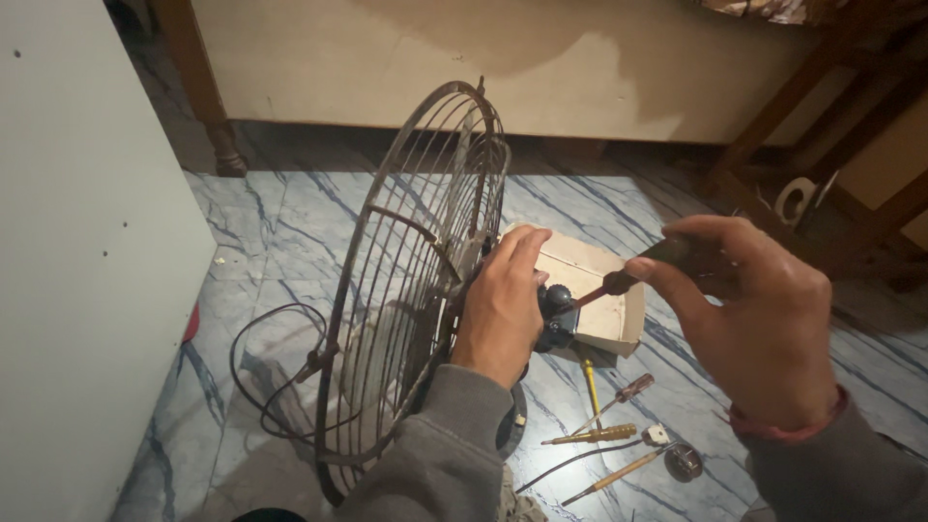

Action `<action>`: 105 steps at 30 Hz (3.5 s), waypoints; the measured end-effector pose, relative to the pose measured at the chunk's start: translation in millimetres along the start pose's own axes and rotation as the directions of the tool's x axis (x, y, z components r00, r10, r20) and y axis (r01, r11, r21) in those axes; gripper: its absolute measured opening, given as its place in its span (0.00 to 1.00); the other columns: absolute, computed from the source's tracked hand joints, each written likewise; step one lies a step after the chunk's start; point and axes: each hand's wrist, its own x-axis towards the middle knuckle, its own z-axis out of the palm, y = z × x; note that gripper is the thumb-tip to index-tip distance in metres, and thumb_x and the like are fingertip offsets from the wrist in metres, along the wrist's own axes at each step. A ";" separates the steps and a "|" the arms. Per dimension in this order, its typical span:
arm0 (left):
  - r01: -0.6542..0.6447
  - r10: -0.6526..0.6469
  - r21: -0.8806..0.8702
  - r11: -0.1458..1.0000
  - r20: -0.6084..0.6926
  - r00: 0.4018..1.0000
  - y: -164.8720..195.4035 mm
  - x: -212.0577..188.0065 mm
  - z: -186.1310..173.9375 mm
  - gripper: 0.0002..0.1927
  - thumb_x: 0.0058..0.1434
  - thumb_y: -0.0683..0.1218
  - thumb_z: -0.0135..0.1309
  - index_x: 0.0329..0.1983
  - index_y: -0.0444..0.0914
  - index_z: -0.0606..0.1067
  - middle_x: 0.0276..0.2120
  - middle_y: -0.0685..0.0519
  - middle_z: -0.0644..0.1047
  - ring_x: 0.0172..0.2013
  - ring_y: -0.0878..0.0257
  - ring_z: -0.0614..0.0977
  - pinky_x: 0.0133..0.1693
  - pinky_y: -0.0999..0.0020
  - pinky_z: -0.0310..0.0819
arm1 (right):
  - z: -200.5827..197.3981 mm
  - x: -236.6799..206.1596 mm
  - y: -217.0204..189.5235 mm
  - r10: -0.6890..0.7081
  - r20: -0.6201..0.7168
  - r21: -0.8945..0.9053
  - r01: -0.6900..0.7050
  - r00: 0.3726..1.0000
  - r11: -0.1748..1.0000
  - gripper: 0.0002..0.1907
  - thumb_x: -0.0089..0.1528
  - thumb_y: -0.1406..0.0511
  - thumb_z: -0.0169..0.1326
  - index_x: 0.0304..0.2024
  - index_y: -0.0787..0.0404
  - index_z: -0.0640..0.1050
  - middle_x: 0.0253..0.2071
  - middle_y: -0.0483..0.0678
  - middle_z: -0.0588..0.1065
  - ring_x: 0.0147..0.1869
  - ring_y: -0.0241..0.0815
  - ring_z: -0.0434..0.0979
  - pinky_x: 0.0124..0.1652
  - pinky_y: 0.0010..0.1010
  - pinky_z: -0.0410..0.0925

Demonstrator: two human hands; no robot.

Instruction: The person kneels on the floor beside a bed and services an electric table fan, using a screwdriver to work on the fan's motor housing while holding the fan steady with the other hand. They repeatedly turn the screwdriver on screws near the fan hub and reposition their grip on the housing throughout the clip.

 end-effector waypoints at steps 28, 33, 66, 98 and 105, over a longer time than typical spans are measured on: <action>0.034 -0.035 0.003 0.999 0.016 0.999 1.9 -0.4 -1.7 0.22 0.59 0.30 0.50 0.58 0.31 0.72 0.58 0.42 0.75 0.57 0.45 0.78 0.55 0.59 0.74 | 1.7 -1.0 -5.8 0.016 -0.002 0.090 -0.016 1.000 0.996 0.17 0.59 0.70 0.66 0.50 0.66 0.80 0.41 0.53 0.82 0.45 0.40 0.86 0.40 0.28 0.77; 0.051 -0.052 0.017 0.999 0.031 0.998 2.5 0.8 -1.8 0.22 0.60 0.30 0.51 0.58 0.31 0.72 0.58 0.42 0.74 0.57 0.46 0.78 0.55 0.59 0.73 | 2.8 -1.0 -4.9 0.010 0.012 0.097 -0.011 1.000 0.995 0.17 0.59 0.70 0.66 0.50 0.66 0.80 0.41 0.52 0.82 0.46 0.40 0.86 0.40 0.27 0.78; -0.035 0.035 -0.004 0.999 -0.013 0.999 -3.1 -3.1 -1.1 0.22 0.59 0.30 0.52 0.58 0.32 0.71 0.57 0.41 0.75 0.56 0.41 0.78 0.54 0.56 0.74 | 6.2 47.5 1.9 -0.208 0.450 -0.193 0.322 0.868 0.927 0.17 0.66 0.59 0.50 0.47 0.68 0.75 0.35 0.56 0.75 0.34 0.48 0.76 0.37 0.42 0.71; 0.008 -0.007 -0.104 0.995 0.011 1.000 3.6 -2.3 -5.8 0.28 0.54 0.26 0.44 0.59 0.32 0.70 0.58 0.42 0.74 0.55 0.45 0.79 0.52 0.62 0.78 | 1.4 79.0 7.9 -0.179 0.698 -0.297 0.508 0.694 0.809 0.19 0.68 0.52 0.45 0.41 0.62 0.73 0.34 0.50 0.69 0.28 0.41 0.70 0.26 0.37 0.70; -0.024 0.023 -0.049 0.999 -0.017 1.000 0.4 -2.0 -2.0 0.22 0.60 0.30 0.50 0.58 0.32 0.71 0.57 0.41 0.75 0.54 0.42 0.78 0.53 0.56 0.73 | 4.6 84.0 1.4 0.107 0.750 -0.442 0.374 0.653 0.815 0.23 0.66 0.46 0.44 0.42 0.56 0.74 0.29 0.49 0.76 0.25 0.41 0.74 0.31 0.39 0.71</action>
